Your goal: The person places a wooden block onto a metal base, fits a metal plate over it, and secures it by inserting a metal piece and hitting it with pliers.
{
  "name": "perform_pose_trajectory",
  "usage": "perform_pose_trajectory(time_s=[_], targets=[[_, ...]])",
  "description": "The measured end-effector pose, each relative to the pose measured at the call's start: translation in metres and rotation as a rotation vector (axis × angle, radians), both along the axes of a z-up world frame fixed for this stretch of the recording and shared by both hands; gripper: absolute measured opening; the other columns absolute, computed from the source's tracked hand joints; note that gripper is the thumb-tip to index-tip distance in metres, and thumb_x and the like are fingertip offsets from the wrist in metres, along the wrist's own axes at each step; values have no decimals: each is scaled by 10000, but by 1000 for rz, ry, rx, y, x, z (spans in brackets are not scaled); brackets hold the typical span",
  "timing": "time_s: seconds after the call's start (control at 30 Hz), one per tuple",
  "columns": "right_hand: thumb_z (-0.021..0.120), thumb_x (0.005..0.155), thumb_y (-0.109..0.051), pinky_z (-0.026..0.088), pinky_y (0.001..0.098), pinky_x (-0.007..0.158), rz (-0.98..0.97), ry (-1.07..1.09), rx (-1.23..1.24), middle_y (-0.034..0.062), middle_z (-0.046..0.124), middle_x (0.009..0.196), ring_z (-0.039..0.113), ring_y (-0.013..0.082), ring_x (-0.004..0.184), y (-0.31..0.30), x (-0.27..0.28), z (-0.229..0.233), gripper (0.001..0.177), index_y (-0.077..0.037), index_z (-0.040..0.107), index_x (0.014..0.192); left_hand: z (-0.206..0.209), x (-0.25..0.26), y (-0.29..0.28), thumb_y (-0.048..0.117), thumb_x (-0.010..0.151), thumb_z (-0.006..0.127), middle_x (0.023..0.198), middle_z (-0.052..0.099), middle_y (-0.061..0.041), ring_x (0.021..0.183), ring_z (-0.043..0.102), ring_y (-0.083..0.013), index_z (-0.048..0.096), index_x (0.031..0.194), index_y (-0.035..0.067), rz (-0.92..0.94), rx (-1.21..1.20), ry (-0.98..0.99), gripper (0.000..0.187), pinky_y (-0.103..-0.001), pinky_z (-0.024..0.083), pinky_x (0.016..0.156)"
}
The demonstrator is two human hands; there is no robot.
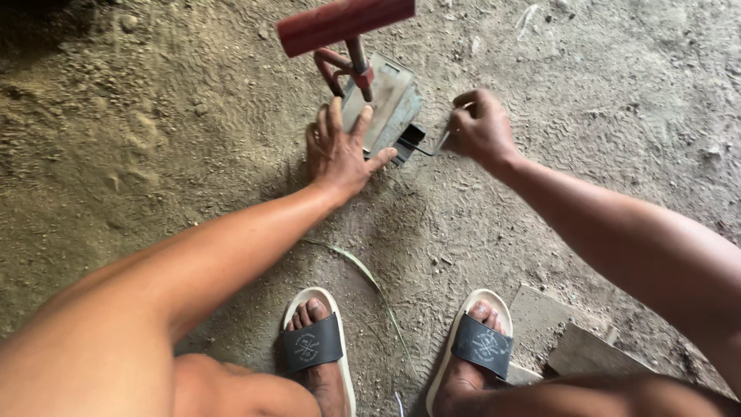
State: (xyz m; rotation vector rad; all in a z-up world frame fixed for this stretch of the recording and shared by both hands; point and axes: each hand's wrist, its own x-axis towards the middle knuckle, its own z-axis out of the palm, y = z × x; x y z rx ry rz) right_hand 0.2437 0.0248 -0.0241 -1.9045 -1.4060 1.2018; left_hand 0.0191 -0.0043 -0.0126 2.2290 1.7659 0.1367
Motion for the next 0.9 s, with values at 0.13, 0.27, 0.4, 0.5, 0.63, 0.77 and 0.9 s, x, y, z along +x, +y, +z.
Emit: perform_pose_trajectory(time_s=[0.13, 0.27, 0.4, 0.5, 0.63, 0.77, 0.9], targets=[[543, 856, -175, 436, 414, 865, 178, -458, 160, 174, 501, 1072, 500, 250, 983, 6, 50, -21, 349, 3, 433, 1134, -6, -2, 3, 692, 726, 420, 1298, 121, -192, 1205, 117, -320, 293, 1293, 207, -34, 81, 27, 756, -492, 162, 951], [575, 767, -199, 357, 502, 916, 482, -639, 233, 268, 337, 1244, 329, 376, 1155, 12, 75, -28, 656, 17, 287, 1315, -9, -6, 2, 701, 751, 416, 1241, 184, -170, 1194, 147, -304, 278, 1303, 186, -47, 83, 6, 767, -508, 166, 944], [739, 553, -509, 245, 505, 964, 598, -792, 22, 228, 167, 1332, 190, 380, 1201, 17, 72, -41, 1140, 5, 74, 1322, -14, -10, 3, 717, 758, 382, 1200, 218, -156, 1184, 172, -296, 245, 1290, 179, -76, 100, 0, 768, -511, 166, 941], [742, 545, -487, 238, 477, 970, 617, -790, 87, 234, 209, 1316, 228, 374, 1189, 18, 72, -53, 1131, 28, 80, 1304, -15, -9, 5, 718, 779, 383, 1191, 228, -157, 1174, 181, -296, 250, 1275, 170, -71, 125, -10, 752, -513, 164, 919], [413, 947, -341, 366, 424, 1006, 392, -481, -27, 234, 465, 1193, 451, 310, 1125, 24, 70, -46, 582, 47, 265, 1355, -14, -11, 4, 734, 718, 411, 1166, 241, -136, 1175, 186, -281, 274, 1203, 186, -43, 64, -48, 744, -506, 161, 926], [537, 637, -196, 385, 371, 914, 65, 233, -198, 198, 435, 1084, 469, 269, 983, 17, 72, -11, 716, 0, 172, 1221, -18, -12, 3, 633, 771, 469, 1172, 259, -141, 1170, 212, -291, 309, 1147, 167, -18, 117, -71, 621, -516, 158, 925], [268, 755, -389, 387, 391, 902, 79, 897, -477, 175, 450, 1132, 467, 267, 977, 3, 70, 23, 662, 18, 311, 1276, -21, -11, 4, 467, 778, 548, 1176, 288, -142, 1161, 236, -289, 320, 1138, 173, 1, 151, -93, 518, -502, 174, 916]])
